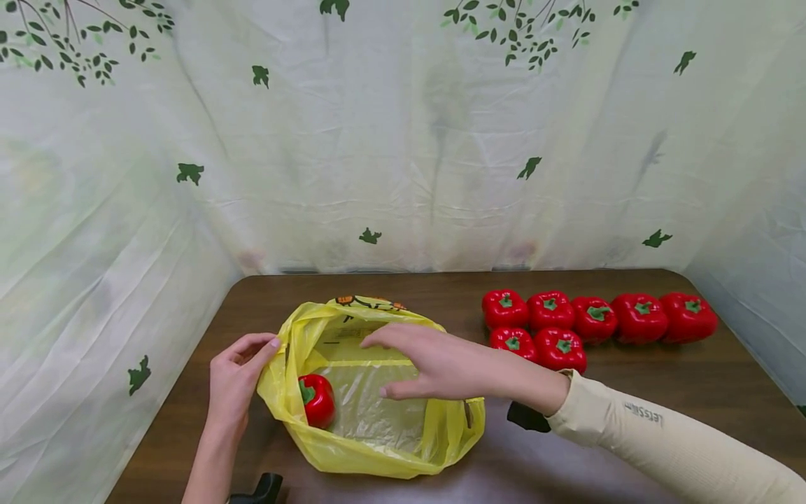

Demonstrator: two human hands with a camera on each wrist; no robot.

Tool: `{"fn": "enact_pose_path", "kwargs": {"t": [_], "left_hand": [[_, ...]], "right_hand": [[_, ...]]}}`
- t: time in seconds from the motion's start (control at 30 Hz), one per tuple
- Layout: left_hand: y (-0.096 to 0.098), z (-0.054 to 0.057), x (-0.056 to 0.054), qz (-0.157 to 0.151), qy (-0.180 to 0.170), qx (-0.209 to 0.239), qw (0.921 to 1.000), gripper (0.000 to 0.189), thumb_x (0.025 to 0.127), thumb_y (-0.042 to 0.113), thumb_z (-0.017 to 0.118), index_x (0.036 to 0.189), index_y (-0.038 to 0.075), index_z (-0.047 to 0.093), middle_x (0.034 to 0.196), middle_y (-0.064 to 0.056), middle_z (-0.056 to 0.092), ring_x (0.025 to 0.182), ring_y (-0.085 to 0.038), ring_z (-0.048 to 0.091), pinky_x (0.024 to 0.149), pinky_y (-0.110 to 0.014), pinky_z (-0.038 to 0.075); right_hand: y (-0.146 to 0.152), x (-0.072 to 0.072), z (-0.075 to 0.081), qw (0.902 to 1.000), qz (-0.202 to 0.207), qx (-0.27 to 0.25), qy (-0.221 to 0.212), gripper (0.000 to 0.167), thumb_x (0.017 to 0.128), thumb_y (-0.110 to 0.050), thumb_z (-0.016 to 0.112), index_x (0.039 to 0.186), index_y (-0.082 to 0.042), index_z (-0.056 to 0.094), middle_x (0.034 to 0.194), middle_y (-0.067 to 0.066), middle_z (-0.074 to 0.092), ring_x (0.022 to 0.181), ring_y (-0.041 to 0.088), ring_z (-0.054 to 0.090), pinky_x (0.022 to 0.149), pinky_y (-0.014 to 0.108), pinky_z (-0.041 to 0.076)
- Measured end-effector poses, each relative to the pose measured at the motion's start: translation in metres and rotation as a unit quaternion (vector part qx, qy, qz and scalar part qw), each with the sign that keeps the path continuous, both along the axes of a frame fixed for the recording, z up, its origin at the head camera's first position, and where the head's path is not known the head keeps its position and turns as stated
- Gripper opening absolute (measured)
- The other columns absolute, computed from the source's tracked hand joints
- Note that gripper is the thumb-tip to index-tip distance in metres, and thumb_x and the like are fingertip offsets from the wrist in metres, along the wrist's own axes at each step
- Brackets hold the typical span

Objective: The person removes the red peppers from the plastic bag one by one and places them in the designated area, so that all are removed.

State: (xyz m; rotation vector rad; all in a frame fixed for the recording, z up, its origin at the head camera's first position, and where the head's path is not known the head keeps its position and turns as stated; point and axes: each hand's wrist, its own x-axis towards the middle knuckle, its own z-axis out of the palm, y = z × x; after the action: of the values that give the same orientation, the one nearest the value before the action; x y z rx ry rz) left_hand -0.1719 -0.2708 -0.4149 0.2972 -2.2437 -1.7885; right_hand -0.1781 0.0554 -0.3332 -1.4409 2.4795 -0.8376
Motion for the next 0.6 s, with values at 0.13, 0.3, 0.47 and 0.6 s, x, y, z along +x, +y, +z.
{"fn": "enact_pose_path", "kwargs": {"t": [0.13, 0.3, 0.47, 0.6], "left_hand": [[0.0, 0.0, 0.0, -0.001, 0.003, 0.005, 1.0, 0.032, 0.09, 0.026, 0.074, 0.108, 0.0, 0.07, 0.097, -0.001, 0.067, 0.083, -0.016, 0.061, 0.072, -0.019, 0.054], [-0.001, 0.001, 0.0, -0.003, 0.004, 0.007, 1.0, 0.031, 0.09, 0.025, 0.074, 0.107, 0.0, 0.07, 0.096, -0.001, 0.067, 0.081, -0.016, 0.061, 0.071, -0.02, 0.054], [-0.001, 0.0, 0.0, -0.005, 0.004, 0.007, 1.0, 0.031, 0.09, 0.025, 0.074, 0.107, 0.0, 0.07, 0.096, -0.001, 0.067, 0.081, -0.015, 0.062, 0.071, -0.02, 0.054], [-0.001, 0.001, 0.0, -0.008, 0.005, 0.009, 0.9999, 0.032, 0.09, 0.025, 0.074, 0.108, -0.001, 0.069, 0.096, -0.002, 0.067, 0.081, -0.016, 0.062, 0.071, -0.021, 0.054]], "right_hand": [[-0.015, -0.01, 0.003, 0.999, 0.015, 0.027, -0.033, 0.058, 0.093, -0.037, 0.068, 0.142, -0.013, 0.047, 0.138, -0.006, 0.05, 0.126, 0.008, 0.046, 0.104, 0.026, 0.037], [-0.037, -0.023, 0.003, 0.996, 0.018, 0.052, -0.071, 0.058, 0.092, -0.036, 0.069, 0.141, -0.013, 0.048, 0.136, -0.005, 0.052, 0.121, 0.008, 0.05, 0.1, 0.024, 0.04], [-0.059, -0.035, -0.009, 0.9912, 0.009, 0.06, -0.117, 0.058, 0.089, -0.034, 0.072, 0.138, -0.014, 0.05, 0.133, -0.006, 0.055, 0.116, 0.009, 0.055, 0.095, 0.022, 0.043], [-0.075, -0.042, -0.024, 0.9858, 0.01, 0.055, -0.158, 0.059, 0.088, -0.031, 0.075, 0.138, -0.012, 0.05, 0.133, -0.005, 0.055, 0.116, 0.011, 0.055, 0.093, 0.021, 0.044]]}}
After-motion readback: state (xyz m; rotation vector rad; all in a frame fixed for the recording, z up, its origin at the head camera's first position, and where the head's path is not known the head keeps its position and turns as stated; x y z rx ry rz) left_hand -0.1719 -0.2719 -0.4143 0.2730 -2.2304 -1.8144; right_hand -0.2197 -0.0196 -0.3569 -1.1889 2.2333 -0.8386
